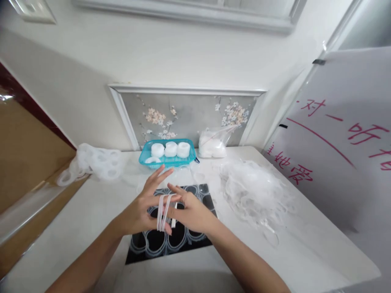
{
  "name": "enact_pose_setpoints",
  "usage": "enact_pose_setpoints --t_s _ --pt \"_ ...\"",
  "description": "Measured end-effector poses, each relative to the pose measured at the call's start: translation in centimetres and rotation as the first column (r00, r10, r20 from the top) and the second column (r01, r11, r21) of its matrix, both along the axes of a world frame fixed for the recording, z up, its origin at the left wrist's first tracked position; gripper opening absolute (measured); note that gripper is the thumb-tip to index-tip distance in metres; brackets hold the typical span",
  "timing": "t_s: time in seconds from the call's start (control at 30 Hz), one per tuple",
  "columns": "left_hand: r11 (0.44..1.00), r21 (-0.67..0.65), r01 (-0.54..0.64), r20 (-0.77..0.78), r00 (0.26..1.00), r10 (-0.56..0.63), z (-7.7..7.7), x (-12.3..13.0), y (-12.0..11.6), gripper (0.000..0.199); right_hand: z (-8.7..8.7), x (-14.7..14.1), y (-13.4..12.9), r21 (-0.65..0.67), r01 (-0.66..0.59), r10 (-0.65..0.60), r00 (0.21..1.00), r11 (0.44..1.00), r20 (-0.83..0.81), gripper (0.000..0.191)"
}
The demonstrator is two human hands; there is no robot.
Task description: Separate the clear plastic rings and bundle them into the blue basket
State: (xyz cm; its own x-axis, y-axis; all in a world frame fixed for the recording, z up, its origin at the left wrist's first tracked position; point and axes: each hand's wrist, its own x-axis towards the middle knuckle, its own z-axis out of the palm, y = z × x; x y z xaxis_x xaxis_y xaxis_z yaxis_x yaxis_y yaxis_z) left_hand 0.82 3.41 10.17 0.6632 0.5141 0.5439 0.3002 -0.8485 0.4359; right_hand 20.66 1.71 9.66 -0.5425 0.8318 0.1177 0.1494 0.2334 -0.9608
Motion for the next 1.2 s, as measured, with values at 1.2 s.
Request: enact_pose_setpoints --t_s 1.2 --pt "0.678 0.067 -0.732 -0.849 0.315 0.424 -1.7 -7.6 24.2 0.051 -10.2 2.5 0.7 -0.087 0.344 -0.332 0.935 0.935 0.126 0.038"
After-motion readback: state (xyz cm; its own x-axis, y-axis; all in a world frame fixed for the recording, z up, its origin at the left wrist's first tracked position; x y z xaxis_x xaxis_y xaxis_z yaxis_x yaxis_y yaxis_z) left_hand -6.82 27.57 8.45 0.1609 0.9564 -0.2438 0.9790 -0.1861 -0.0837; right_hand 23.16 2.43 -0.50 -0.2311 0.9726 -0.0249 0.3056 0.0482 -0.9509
